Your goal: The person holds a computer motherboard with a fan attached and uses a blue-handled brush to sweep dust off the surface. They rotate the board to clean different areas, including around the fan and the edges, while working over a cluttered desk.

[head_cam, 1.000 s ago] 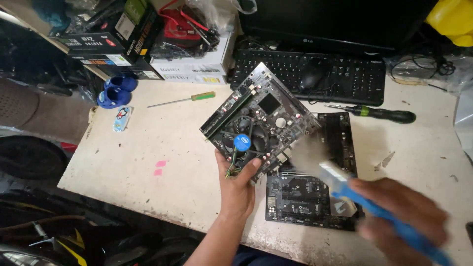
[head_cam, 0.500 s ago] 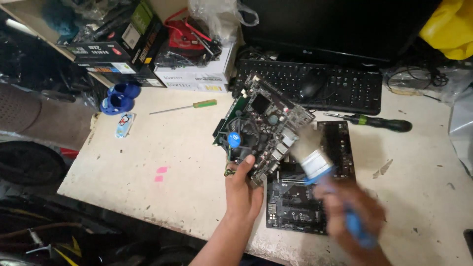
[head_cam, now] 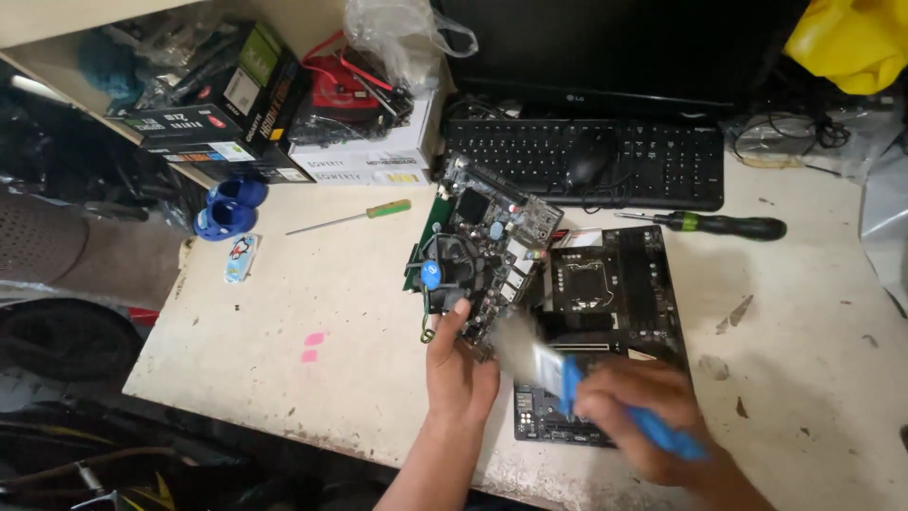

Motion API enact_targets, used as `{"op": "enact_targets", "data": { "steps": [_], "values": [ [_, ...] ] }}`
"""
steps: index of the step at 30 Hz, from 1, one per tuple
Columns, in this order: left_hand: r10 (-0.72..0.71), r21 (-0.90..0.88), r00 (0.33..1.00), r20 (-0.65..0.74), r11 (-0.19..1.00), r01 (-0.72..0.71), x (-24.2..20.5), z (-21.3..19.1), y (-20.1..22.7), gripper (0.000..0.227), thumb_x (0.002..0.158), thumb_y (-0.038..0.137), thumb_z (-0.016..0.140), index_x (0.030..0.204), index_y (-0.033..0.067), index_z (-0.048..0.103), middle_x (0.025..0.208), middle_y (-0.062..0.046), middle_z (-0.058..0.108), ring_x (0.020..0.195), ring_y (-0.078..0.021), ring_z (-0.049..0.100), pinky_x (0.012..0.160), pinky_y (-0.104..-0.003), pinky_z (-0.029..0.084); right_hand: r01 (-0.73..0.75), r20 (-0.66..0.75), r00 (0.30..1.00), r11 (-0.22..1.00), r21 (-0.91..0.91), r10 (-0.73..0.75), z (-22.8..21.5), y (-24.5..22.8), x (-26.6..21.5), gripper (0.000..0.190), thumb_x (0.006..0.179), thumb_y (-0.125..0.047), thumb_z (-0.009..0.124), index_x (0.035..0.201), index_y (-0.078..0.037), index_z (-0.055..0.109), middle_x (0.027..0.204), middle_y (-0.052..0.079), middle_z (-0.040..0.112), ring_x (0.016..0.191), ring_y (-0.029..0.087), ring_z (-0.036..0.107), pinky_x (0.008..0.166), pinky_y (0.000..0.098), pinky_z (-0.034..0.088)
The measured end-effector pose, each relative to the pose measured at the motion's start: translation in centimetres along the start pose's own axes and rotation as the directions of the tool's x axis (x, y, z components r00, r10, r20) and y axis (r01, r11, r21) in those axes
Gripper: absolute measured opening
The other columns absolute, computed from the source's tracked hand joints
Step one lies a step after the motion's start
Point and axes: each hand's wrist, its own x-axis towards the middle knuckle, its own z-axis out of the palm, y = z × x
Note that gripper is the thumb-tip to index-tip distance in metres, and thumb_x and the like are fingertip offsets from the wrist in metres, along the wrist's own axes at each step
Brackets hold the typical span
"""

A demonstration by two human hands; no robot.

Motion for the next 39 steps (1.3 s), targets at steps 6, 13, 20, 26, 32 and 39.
{"op": "enact_targets", "data": {
  "steps": [6, 13, 20, 26, 32, 39],
  "values": [
    [0.021, -0.045, 0.998, 0.057, 0.999, -0.018, -0.8, 0.7, 0.5, 0.057, 0.078, 0.012, 0.069, 0.134, 0.0091, 0.059, 0.125, -0.016, 0.067, 0.110, -0.0308, 0.063, 0.087, -0.041, 0.052, -0.011, -0.337, 0.938, 0.981, 0.194, 0.078, 1.1, 3.6, -1.8, 0.021, 0.102, -0.024, 0.053, 0.099, -0.012, 0.071, 0.085, 0.002, 0.075, 0.067, 0.009, 0.070, 0.063, 0.0207, 0.058],
    [0.039, 0.001, 0.996, 0.074, 0.999, -0.039, -0.6, 1.1, 0.5, 0.068, 0.074, 0.020, 0.071, 0.140, 0.0064, 0.058, 0.126, -0.016, 0.068, 0.107, -0.0301, 0.064, 0.083, -0.037, 0.052, -0.136, -0.196, 0.976, 0.974, -0.184, 0.099, 1.6, 2.7, -1.3, 0.029, 0.095, -0.023, 0.052, 0.075, -0.017, 0.072, 0.070, -0.001, 0.072, 0.053, 0.012, 0.065, 0.050, 0.0282, 0.052],
    [0.018, -0.017, 0.999, 0.049, 1.000, -0.017, -1.0, 1.2, 0.7, 0.058, 0.077, 0.018, 0.070, 0.133, 0.0065, 0.061, 0.118, -0.018, 0.070, 0.102, -0.0331, 0.065, 0.087, -0.042, 0.052, -0.179, -0.033, 0.983, 0.980, 0.082, 0.182, 1.4, 0.7, -0.9, 0.027, 0.095, -0.022, 0.057, 0.074, -0.012, 0.069, 0.066, -0.001, 0.070, 0.056, 0.011, 0.067, 0.055, 0.0261, 0.054],
    [0.015, -0.078, 1.000, 0.003, 0.997, -0.014, -1.1, 1.2, 0.7, 0.049, 0.076, 0.012, 0.072, 0.123, 0.0103, 0.058, 0.119, -0.018, 0.067, 0.103, -0.0333, 0.064, 0.088, -0.045, 0.053, -0.138, -0.159, 0.977, 0.989, 0.053, 0.145, 1.8, -0.1, -0.5, 0.036, 0.100, -0.036, 0.053, 0.081, -0.011, 0.070, 0.072, 0.003, 0.071, 0.059, 0.014, 0.065, 0.056, 0.0268, 0.053],
    [0.037, -0.038, 0.999, -0.017, 0.999, -0.037, -0.3, 0.3, 0.3, 0.046, 0.075, 0.015, 0.076, 0.119, 0.0096, 0.062, 0.111, -0.014, 0.070, 0.095, -0.0286, 0.064, 0.080, -0.039, 0.051, -0.120, -0.072, 0.990, 0.993, 0.011, 0.121, 1.5, -0.6, -0.6, 0.037, 0.098, -0.030, 0.049, 0.074, -0.012, 0.069, 0.063, 0.001, 0.068, 0.050, 0.012, 0.061, 0.047, 0.0259, 0.047],
    [-0.114, -0.060, 0.994, -0.005, 0.992, 0.113, -0.8, 0.2, 0.3, 0.030, 0.079, 0.017, 0.076, 0.106, 0.0089, 0.066, 0.100, -0.009, 0.070, 0.087, -0.0275, 0.064, 0.078, -0.039, 0.053, -0.140, 0.304, 0.937, 0.982, -0.125, 0.172, 0.4, -5.2, 2.4, 0.029, 0.100, -0.030, 0.058, 0.079, -0.013, 0.070, 0.069, 0.002, 0.069, 0.056, 0.022, 0.064, 0.060, 0.0348, 0.048]
  ]
}}
